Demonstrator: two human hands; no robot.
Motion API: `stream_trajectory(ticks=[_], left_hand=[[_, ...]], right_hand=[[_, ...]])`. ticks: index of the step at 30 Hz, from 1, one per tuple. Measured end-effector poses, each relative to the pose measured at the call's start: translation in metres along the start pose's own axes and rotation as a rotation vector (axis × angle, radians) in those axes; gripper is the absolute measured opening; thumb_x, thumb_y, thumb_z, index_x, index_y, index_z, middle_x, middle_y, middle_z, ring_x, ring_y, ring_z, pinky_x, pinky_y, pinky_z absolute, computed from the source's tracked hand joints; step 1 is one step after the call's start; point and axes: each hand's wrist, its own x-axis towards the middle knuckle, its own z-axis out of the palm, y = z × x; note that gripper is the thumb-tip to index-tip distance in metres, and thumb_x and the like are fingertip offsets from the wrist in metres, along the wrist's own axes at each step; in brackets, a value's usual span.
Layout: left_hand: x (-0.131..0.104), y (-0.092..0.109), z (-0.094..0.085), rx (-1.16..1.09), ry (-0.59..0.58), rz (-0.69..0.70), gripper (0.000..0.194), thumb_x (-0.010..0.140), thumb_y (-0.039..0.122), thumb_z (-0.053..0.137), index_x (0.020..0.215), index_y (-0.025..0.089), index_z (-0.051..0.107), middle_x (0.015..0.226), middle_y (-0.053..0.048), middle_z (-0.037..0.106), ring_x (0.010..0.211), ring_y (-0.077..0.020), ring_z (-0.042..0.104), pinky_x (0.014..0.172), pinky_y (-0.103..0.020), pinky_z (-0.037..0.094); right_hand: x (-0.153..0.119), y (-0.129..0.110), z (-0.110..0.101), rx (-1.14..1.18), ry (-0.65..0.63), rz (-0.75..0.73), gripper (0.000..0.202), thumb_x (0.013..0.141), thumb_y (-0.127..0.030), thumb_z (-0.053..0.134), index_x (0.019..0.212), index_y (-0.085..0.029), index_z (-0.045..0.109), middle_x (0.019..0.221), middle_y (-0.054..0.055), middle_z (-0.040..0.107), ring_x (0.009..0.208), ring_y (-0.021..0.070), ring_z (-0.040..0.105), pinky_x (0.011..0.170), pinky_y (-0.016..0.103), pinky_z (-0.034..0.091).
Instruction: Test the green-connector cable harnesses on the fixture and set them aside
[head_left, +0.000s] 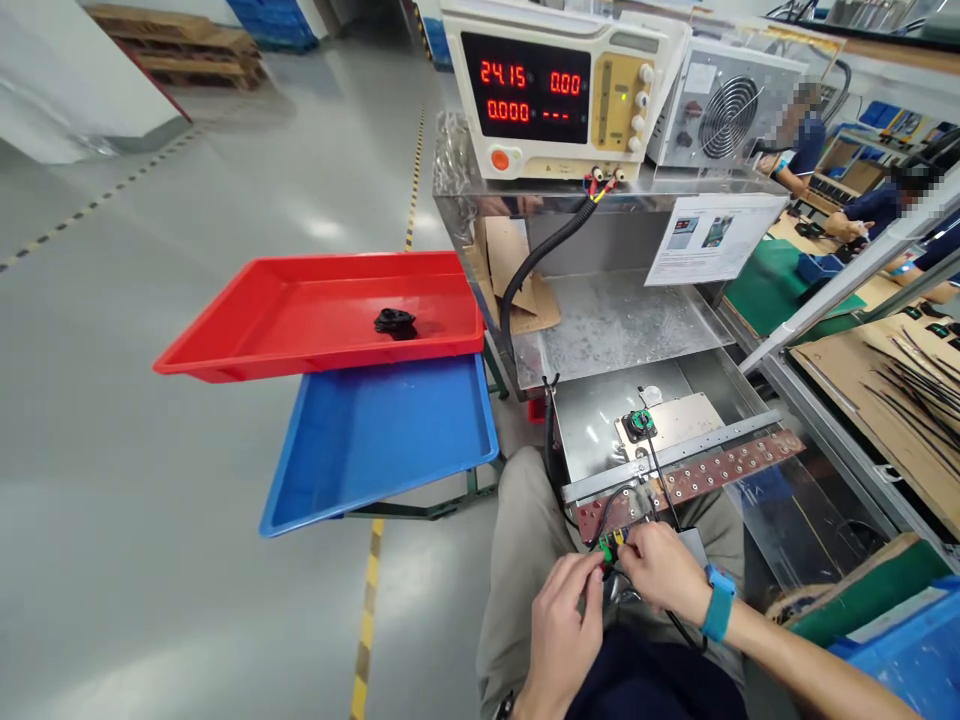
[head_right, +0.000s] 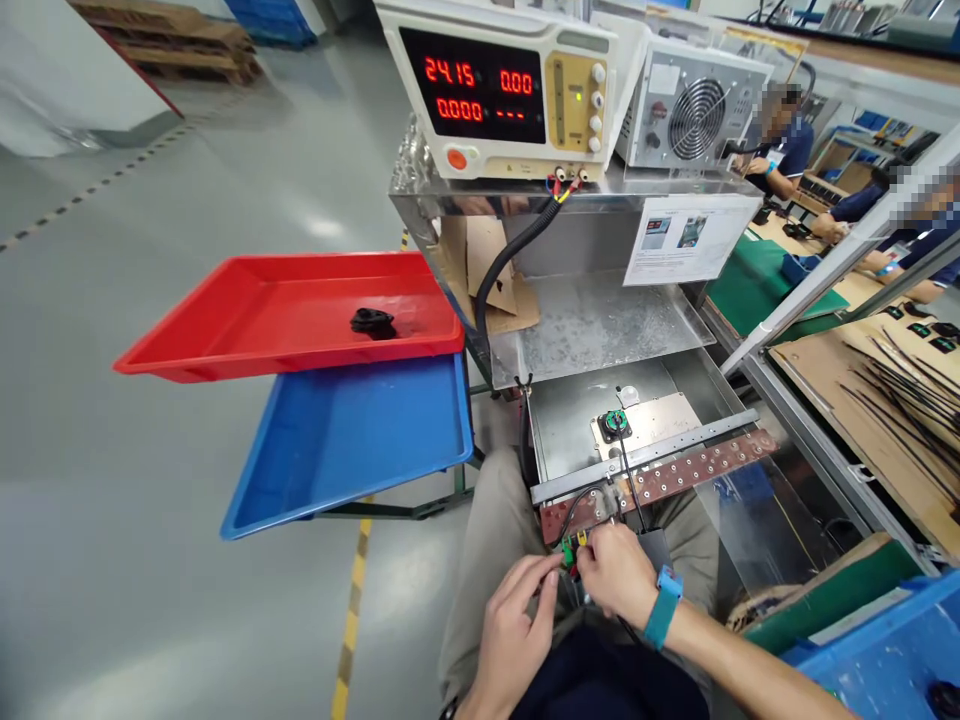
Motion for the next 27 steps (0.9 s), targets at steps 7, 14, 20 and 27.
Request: stream_trajectory(ticks=[7,14,20,27], left_hand=[[-0.001,-0.002,0.010,0.242,-0.101,0.118,0.033,0.097,0.015,0.047,0.127,0.015,0.060,0.106,-0.008,0.069,0.096,-0.0207,0.065,0.080,-0.034,0.058],[0.003,-0.003,0.009,0.266,-0.162,0.076,0.033,0.095,0.015,0.046,0.126,0.016,0.059,0.108,-0.008,0.069,0.098,-0.0232,0.066,0.081,-0.039,0.060],[0.004,-0.004,0.009,0.278,-0.141,0.109,0.032,0.095,0.015,0.045,0.124,0.015,0.060,0.107,-0.010,0.070,0.096,-0.0226,0.068,0.079,-0.035,0.060],[-0.006,-0.042,0.028,0.296,-0.054,0.217,0.035,0.095,0.020,0.041,0.122,0.014,0.064,0.105,-0.012,0.071,0.093,-0.0225,0.070,0.077,-0.031,0.060]], right_hand=[[0.004,-0.004,0.002,0.078,-0.054,0.017,0.037,0.088,-0.015,0.042,0.052,-0.019,0.037,0.041,0.002,0.052,0.040,0.0104,0.055,0.047,0.016,0.033],[0.005,-0.012,-0.001,0.128,-0.091,0.011,0.034,0.089,-0.014,0.042,0.055,-0.019,0.040,0.040,0.001,0.053,0.038,0.0105,0.056,0.045,0.015,0.035],[0.006,-0.009,0.003,0.134,-0.066,-0.017,0.033,0.086,-0.012,0.043,0.054,-0.019,0.038,0.040,0.001,0.051,0.039,0.0116,0.057,0.045,0.015,0.035],[0.003,-0.016,-0.003,0.069,-0.067,0.013,0.031,0.086,-0.010,0.047,0.056,-0.017,0.047,0.050,0.004,0.059,0.049,0.0145,0.062,0.050,0.019,0.036]])
